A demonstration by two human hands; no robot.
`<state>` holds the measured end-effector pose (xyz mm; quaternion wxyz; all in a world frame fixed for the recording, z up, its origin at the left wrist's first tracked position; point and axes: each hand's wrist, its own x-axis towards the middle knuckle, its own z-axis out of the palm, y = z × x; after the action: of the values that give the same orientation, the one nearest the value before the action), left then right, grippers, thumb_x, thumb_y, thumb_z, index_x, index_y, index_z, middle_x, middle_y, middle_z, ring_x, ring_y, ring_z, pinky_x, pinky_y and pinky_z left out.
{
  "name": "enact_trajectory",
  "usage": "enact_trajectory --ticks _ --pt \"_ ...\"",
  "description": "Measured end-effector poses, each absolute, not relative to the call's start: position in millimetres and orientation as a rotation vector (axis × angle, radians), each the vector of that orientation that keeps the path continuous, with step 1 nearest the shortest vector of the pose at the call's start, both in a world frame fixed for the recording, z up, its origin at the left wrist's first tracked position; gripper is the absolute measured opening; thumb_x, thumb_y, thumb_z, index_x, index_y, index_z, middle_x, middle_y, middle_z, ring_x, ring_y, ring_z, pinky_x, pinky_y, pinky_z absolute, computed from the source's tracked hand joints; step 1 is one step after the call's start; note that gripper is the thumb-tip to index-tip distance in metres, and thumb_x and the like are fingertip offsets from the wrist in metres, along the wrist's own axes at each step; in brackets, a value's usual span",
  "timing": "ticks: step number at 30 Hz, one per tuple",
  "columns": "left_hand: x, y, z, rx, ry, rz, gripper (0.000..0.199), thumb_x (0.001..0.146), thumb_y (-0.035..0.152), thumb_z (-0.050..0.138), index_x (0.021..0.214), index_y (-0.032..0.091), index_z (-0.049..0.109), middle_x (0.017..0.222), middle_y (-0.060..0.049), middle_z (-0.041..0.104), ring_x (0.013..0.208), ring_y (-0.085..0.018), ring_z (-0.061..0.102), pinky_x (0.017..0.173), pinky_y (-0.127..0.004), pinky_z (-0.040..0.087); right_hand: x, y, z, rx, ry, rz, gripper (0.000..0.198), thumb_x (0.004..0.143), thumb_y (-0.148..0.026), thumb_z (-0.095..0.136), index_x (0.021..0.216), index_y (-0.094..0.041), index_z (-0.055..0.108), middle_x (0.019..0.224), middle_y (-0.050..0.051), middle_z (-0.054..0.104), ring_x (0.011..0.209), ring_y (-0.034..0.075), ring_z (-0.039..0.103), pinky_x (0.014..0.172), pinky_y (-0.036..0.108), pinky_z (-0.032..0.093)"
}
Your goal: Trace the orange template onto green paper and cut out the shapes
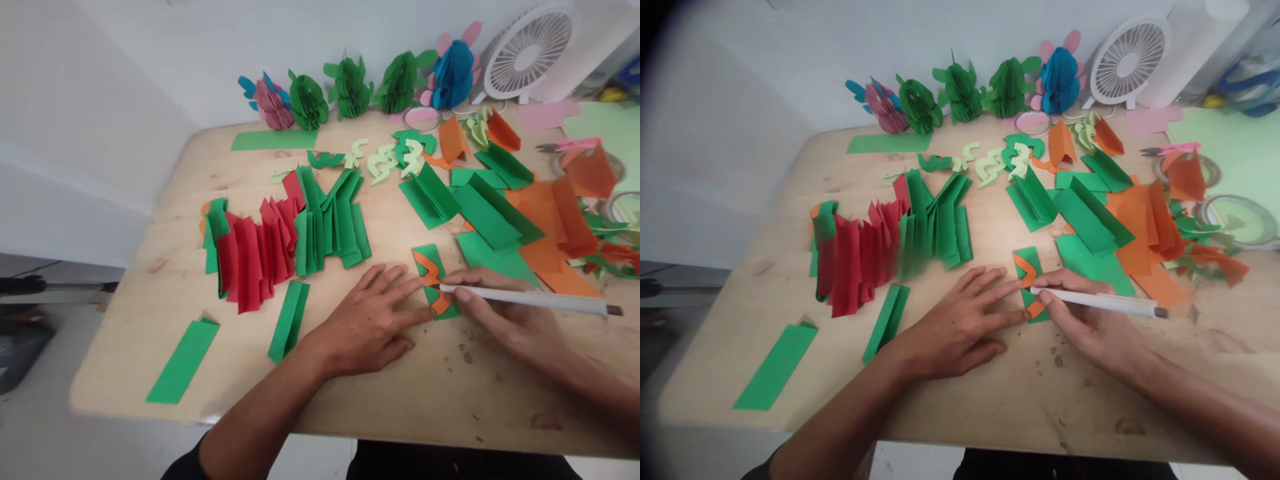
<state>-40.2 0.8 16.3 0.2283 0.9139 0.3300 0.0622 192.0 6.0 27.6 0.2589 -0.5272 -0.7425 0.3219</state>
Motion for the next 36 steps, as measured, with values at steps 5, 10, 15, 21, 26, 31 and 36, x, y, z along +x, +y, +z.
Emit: enact_trajectory --ticks 5,10,15,21,26,31,36 --pt "-40 1 17 2.500 0.917 0.179 0.045 0.087 0.033 0.057 0.131 0.032 0.053 0.150 -0.005 0.039 0.141 -0.031 0.026 0.114 -0.054 0.019 189 7 17 -1.432 -1.983 0.840 0.010 0.088 -0.028 0.059 0.091 -0.024 0.066 0.082 0.001 0.074 0.070 0.019 0.069 0.054 0.027 0.053" --pt "-40 1 17 2.496 0.928 0.176 0.045 0.087 0.032 0.056 0.132 0.032 0.053 0.149 -0.005 0.040 0.141 -0.030 0.026 0.114 -0.054 0.019 189 9 17 -1.399 -2.057 0.801 0.008 0.088 -0.026 0.058 0.089 -0.024 0.066 0.076 -0.002 0.072 0.060 0.015 0.065 0.051 0.025 0.050" --pt "-40 2 17 2.489 0.919 0.166 0.047 0.087 0.032 0.056 0.133 0.032 0.051 0.150 -0.005 0.039 0.142 -0.030 0.025 0.114 -0.055 0.019 188 10 15 -1.390 -2.086 0.737 0.008 0.088 -0.027 0.058 0.088 -0.025 0.066 0.079 -0.002 0.073 0.063 0.014 0.067 0.054 0.024 0.051" --pt "-40 2 15 2.486 0.909 0.164 0.048 0.087 0.032 0.056 0.135 0.031 0.050 0.151 -0.006 0.038 0.142 -0.032 0.025 0.114 -0.056 0.018 188 9 11 -1.400 -2.112 0.688 0.009 0.088 -0.027 0.058 0.088 -0.024 0.066 0.079 0.000 0.074 0.062 0.015 0.067 0.055 0.026 0.052" --pt "-40 2 16 2.479 0.912 0.171 0.048 0.086 0.032 0.057 0.134 0.031 0.051 0.150 -0.006 0.039 0.141 -0.032 0.027 0.114 -0.056 0.019 187 10 12 -1.400 -2.114 0.715 0.010 0.088 -0.029 0.057 0.087 -0.024 0.066 0.079 0.000 0.073 0.062 0.016 0.068 0.055 0.027 0.053" --pt "-40 2 16 2.480 0.916 0.173 0.049 0.086 0.032 0.057 0.134 0.032 0.051 0.150 -0.006 0.039 0.141 -0.032 0.026 0.114 -0.056 0.019 186 11 13 -1.377 -2.125 0.702 0.010 0.088 -0.027 0.056 0.086 -0.024 0.066 0.080 0.000 0.074 0.063 0.016 0.068 0.055 0.027 0.053" --pt "-40 2 16 2.480 0.919 0.166 0.047 0.086 0.032 0.058 0.133 0.031 0.052 0.151 -0.005 0.038 0.141 -0.032 0.025 0.114 -0.056 0.019 186 10 14 -1.372 -2.135 0.683 0.011 0.089 -0.026 0.056 0.087 -0.022 0.066 0.078 0.001 0.074 0.063 0.015 0.068 0.055 0.025 0.053"
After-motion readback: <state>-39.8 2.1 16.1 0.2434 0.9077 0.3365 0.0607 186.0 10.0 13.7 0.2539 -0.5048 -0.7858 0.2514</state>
